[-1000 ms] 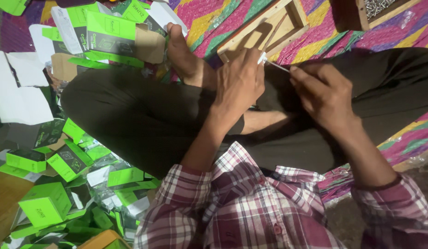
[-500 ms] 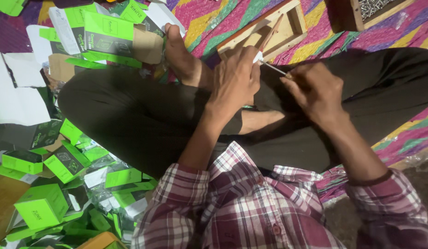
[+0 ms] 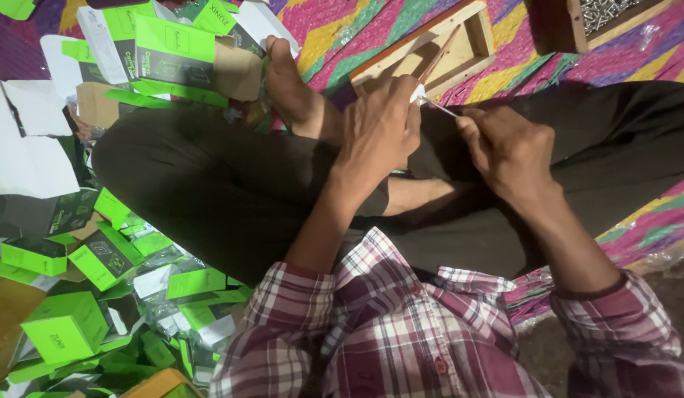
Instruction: The person sits on the floor and assembles white electrical socket modules into a red plastic frame. They pick up each socket, insert it into the frame, and secure it with screws using a screwdriver. The person repeats this process for multiple sockets, placing the completed frame aside.
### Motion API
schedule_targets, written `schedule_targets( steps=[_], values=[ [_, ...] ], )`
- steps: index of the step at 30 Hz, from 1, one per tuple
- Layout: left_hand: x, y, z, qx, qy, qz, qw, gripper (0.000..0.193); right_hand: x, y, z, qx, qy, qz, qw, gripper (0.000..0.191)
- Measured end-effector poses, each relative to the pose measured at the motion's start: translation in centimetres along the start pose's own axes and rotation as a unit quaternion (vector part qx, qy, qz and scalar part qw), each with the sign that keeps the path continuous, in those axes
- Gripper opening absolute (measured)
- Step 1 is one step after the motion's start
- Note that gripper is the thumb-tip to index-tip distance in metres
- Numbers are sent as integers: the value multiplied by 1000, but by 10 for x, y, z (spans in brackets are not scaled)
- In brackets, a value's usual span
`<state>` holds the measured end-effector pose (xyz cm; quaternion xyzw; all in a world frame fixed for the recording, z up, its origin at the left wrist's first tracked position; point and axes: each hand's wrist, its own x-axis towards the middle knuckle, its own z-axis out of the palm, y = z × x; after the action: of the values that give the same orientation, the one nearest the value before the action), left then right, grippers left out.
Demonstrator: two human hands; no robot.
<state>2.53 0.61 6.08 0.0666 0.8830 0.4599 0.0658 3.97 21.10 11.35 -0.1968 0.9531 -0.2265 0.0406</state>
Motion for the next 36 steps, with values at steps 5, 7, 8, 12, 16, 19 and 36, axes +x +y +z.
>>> schedule_targets(
  steps=[5, 7, 8, 12, 16, 19, 36],
  values=[
    [0, -2, 5, 6, -10, 0, 1000, 18, 8, -2, -13, 87, -27, 41, 995, 29],
    [1, -3, 6, 11, -8, 2, 1000, 17, 10, 2, -15, 42, -46, 11, 998, 23],
    [1, -3, 6, 17, 7, 15, 1000, 17, 11, 4, -14, 18, -54, -4, 998, 20],
    [2, -5, 2, 12, 14, 31, 999, 20, 8, 12, -3, 41, -82, 28, 995, 21],
    [0, -5, -2, -15, -19, 11, 1000, 15, 6, 24, -2, 113, -111, 87, 984, 33],
    [0, -5, -3, -7, 3, 52, 999, 17, 13, 44, -22, 95, -81, 151, 981, 26],
    [6, -20, -6, 32, -68, 18, 997, 25, 66, 32, 30, 311, -69, 89, 944, 38]
  ],
)
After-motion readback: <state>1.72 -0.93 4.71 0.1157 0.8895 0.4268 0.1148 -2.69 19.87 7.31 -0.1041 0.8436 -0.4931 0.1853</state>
